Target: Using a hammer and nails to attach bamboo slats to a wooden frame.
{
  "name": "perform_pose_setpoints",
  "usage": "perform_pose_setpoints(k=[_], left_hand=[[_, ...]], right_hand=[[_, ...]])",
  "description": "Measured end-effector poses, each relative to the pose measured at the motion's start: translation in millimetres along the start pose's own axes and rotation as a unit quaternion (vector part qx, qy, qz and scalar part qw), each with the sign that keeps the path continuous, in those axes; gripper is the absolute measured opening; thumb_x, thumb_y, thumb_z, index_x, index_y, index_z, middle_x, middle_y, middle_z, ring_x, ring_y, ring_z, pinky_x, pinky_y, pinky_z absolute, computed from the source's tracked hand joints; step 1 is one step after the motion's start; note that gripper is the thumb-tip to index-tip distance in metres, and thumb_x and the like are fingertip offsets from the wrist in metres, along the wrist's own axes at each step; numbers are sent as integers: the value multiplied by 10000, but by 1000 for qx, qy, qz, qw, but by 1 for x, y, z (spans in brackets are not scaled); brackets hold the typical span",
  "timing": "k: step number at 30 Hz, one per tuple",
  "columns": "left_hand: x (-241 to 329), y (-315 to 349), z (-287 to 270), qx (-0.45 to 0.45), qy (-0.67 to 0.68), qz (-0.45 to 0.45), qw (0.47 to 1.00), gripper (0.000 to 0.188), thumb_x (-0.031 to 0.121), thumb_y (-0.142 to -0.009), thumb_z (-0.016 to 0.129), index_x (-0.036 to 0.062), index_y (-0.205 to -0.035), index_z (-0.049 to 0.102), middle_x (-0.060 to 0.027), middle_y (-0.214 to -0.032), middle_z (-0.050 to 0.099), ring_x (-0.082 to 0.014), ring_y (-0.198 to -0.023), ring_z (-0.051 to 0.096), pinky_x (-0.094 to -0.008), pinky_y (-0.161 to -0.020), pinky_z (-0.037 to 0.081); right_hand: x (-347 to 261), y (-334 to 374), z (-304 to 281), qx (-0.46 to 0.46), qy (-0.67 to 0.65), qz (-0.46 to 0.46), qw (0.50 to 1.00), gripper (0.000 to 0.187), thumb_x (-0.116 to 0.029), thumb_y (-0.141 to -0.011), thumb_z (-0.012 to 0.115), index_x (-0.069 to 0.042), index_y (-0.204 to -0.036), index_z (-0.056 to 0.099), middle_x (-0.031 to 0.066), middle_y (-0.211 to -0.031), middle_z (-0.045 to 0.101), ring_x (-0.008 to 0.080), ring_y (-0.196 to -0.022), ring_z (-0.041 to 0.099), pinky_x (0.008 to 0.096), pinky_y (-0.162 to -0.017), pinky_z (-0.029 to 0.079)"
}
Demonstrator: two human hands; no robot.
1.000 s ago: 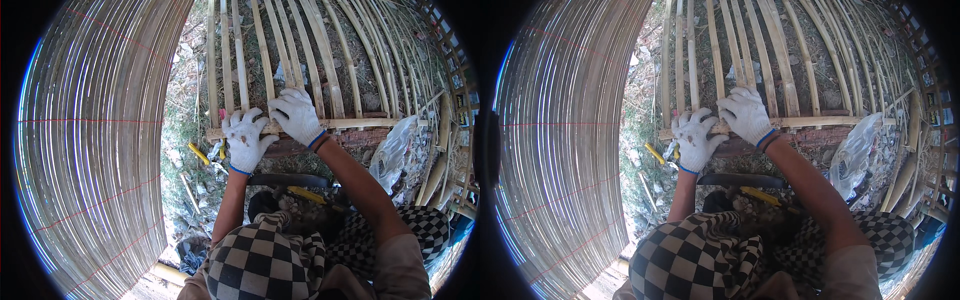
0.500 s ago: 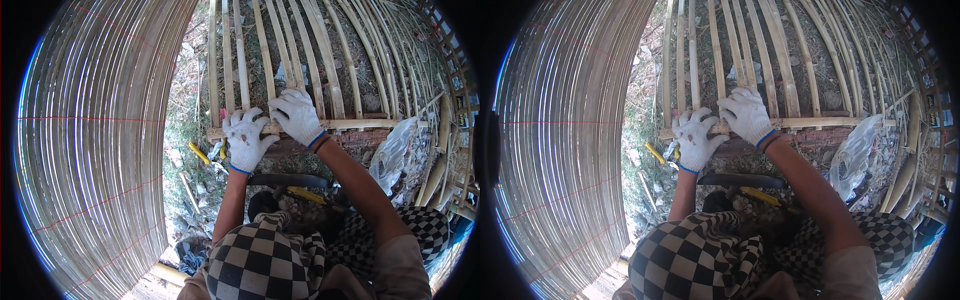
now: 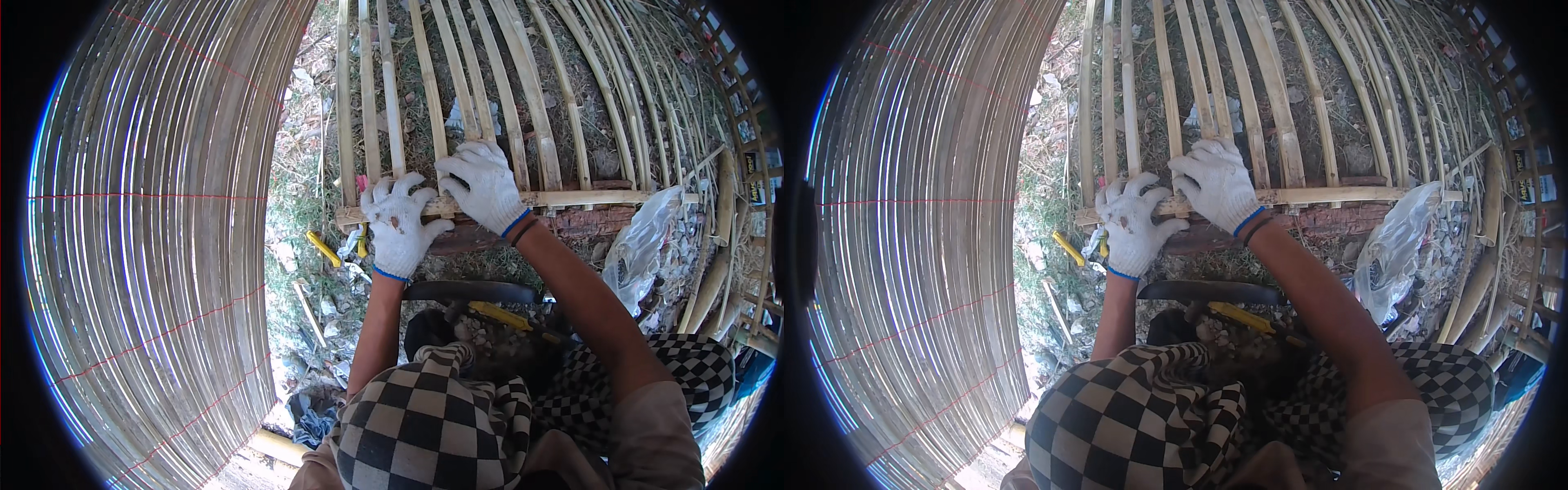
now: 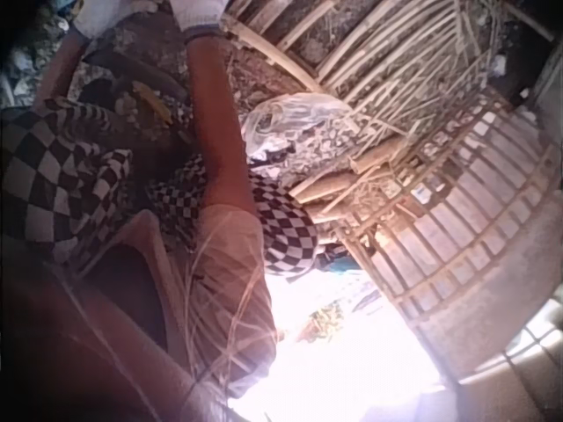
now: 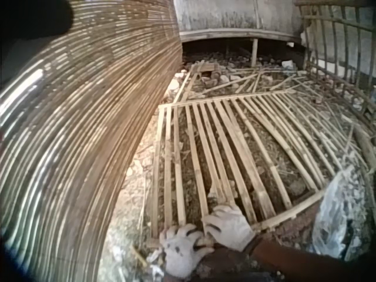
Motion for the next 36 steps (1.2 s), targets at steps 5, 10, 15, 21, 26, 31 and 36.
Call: perform_pose_setpoints(k=[5, 10, 15, 21, 26, 31, 36], left_hand=[[-7, 1, -1, 1, -11, -8, 1000, 603, 473, -630, 962, 204, -1145, 799, -30, -1306, 678, -332, -1282, 560, -539, -1150, 327], [-10, 17, -15, 83, 4, -48, 995, 608, 393, -621, 995, 187, -1150, 777, -38, -1287, 682, -321, -1259, 577, -505, -1127, 361], [-23, 76, -39, 203, 48, -129, 969, 371, 179, -732, 976, 131, -1023, 750, -69, -1121, 716, -309, -1103, 664, -467, -1004, 492], [10, 103, -9, 125, 169, -184, 960, 200, 124, -792, 926, 93, -937, 791, -88, -1021, 770, -299, -999, 720, -425, -918, 546], [31, 105, -1, 12, 123, -92, 988, 202, 163, -859, 863, 156, -1051, 799, -45, -1096, 776, -274, -1081, 693, -440, -992, 472], [45, 119, -2, 11, 127, -40, 991, 270, 217, -811, 892, 147, -1051, 791, -18, -1072, 771, -266, -1106, 685, -449, -1035, 450], [40, 161, 18, -102, 254, 153, 950, 277, 224, -766, 914, 132, -995, 787, -4, -1039, 760, -248, -1090, 684, -447, -1005, 471]], right_hand=[[-3, -2, 1, 4, 1, -5, 1000, 176, -214, -920, 750, -143, -1081, 754, 76, -973, 704, 298, -1124, 660, 512, -1153, 434], [3, 2, -2, 13, -15, 23, 1000, 171, -209, -894, 787, -144, -1047, 748, 64, -965, 696, 311, -1106, 659, 513, -1133, 441], [3, 1, -2, 21, -17, 26, 999, 182, -240, -868, 827, -144, -1000, 747, 60, -977, 693, 324, -1117, 650, 508, -1109, 452], [3, 4, -3, 29, 4, 46, 998, 237, -277, -844, 857, -140, -1010, 758, 74, -1052, 709, 333, -1156, 642, 504, -1101, 456], [3, 3, 1, 45, -2, 50, 998, 278, -308, -835, 868, -129, -1021, 763, 83, -1099, 724, 340, -1189, 640, 511, -1113, 444], [13, 5, 0, 32, 4, 72, 997, 314, -331, -842, 870, -133, -1066, 774, 86, -1152, 726, 339, -1236, 623, 504, -1134, 433], [12, 4, -1, 28, 6, 73, 997, 316, -347, -847, 870, -133, -1061, 777, 85, -1143, 726, 334, -1236, 625, 506, -1140, 432]])
Point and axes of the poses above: each hand's wrist, its own y-axis away from the middle knuckle, its own z-axis out of the palm, x = y × z, the point moved 5 cm from there along -y, towards the middle knuckle
